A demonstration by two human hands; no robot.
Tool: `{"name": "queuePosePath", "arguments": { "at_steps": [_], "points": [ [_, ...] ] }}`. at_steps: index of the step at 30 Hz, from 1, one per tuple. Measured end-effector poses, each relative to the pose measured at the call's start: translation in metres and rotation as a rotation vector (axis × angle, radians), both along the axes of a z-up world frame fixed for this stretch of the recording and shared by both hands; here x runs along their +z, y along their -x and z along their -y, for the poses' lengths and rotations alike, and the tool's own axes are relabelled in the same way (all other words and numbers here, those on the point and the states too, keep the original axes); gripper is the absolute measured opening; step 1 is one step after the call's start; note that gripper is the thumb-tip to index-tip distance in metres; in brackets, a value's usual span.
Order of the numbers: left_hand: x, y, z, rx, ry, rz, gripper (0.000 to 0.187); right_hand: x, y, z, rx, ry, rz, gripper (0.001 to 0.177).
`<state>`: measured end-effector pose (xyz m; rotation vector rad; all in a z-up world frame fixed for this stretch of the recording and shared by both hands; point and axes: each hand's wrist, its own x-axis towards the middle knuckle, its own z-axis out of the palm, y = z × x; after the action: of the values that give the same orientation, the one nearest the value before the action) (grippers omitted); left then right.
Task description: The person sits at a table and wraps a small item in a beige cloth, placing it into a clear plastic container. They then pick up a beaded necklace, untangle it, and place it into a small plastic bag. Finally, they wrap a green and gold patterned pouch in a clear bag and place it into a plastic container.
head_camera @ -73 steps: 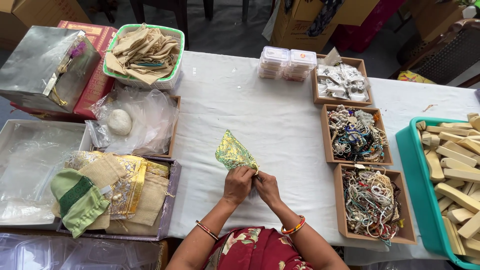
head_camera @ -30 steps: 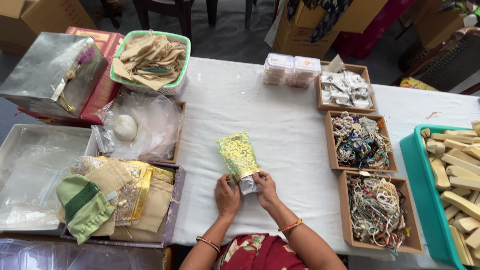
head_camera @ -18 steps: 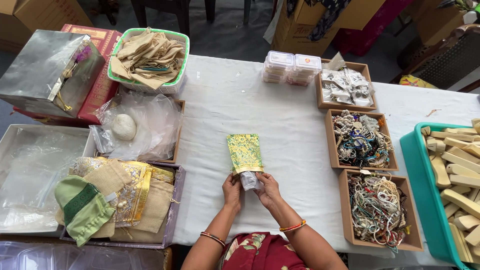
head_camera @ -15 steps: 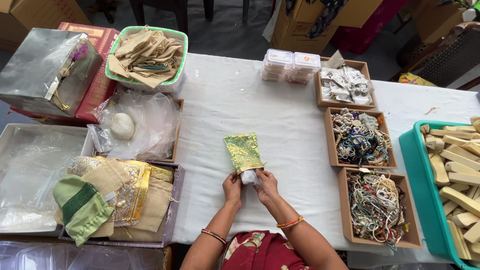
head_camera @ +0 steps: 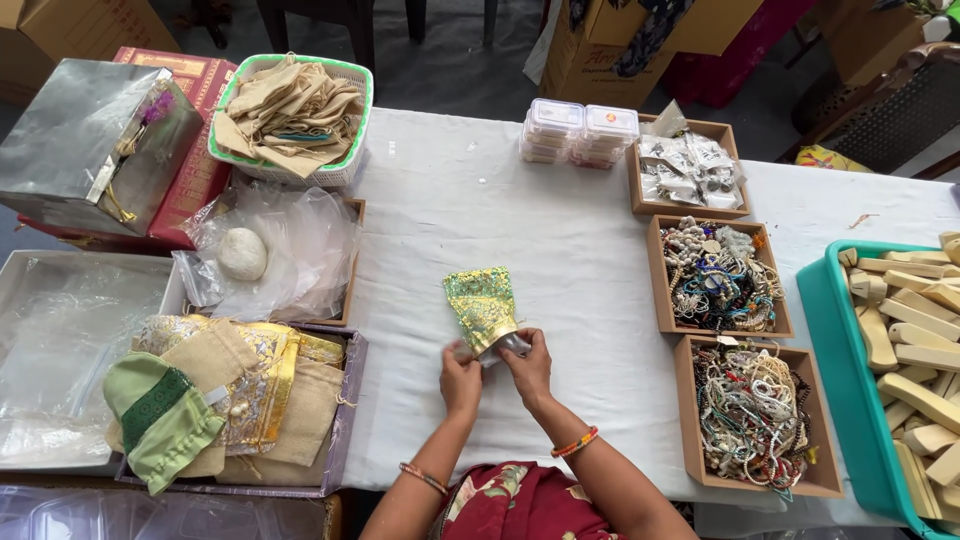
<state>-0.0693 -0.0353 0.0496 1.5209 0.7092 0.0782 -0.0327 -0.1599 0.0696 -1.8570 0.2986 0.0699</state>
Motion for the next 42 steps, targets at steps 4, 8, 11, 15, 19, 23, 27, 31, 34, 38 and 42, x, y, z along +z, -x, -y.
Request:
{"name": "queuePosePath", "arguments": {
  "at_steps": [4,8,11,15,19,23,27,31,34,38,42],
  "points": [
    [0.05,0.003,-0.006,-0.111,-0.626,0.285,0.058,-0.018,0.011,0.008,0.044,-0.052,0.03,0.039],
    [0.049,-0.015,-0.011,-0.358,-0.966,0.48,0.044,-0.015,0.035,0.009,0.175,0.241,0.36,0.045],
    [0.039,-0.022,-0.015,-0.457,-0.999,0.502,0.028,-0.003,0.045,0.019,0.332,0.513,0.598,0.05],
    [0.047,-0.013,-0.02,-0.465,-0.978,0.663,0.024,-0.005,0.051,0.025,0.631,0.823,0.795,0.056],
    [0.037,-0.009,-0.02,-0.413,-0.978,0.651,0.031,-0.017,0.039,0.012,0.655,0.871,0.718,0.057],
    [0.001,-0.011,-0.024,-0.244,-0.783,0.385,0.039,-0.019,0.023,-0.002,0.673,0.905,0.535,0.051],
    [-0.017,-0.016,-0.027,-0.187,-0.667,0.274,0.031,-0.018,0.003,-0.015,0.64,0.924,0.558,0.045],
    [-0.012,-0.017,-0.029,-0.17,-0.652,0.283,0.028,-0.008,-0.01,-0.032,0.654,0.935,0.454,0.04],
    [-0.014,-0.012,-0.03,-0.145,-0.647,0.296,0.027,-0.004,0.0,-0.036,0.641,0.96,0.37,0.037],
    [-0.008,-0.013,-0.031,-0.154,-0.671,0.373,0.028,-0.018,-0.004,-0.034,0.582,1.003,0.504,0.04],
    [-0.008,-0.011,-0.029,-0.171,-0.65,0.339,0.024,-0.028,-0.024,-0.027,0.673,0.953,0.418,0.037]
  ]
}}
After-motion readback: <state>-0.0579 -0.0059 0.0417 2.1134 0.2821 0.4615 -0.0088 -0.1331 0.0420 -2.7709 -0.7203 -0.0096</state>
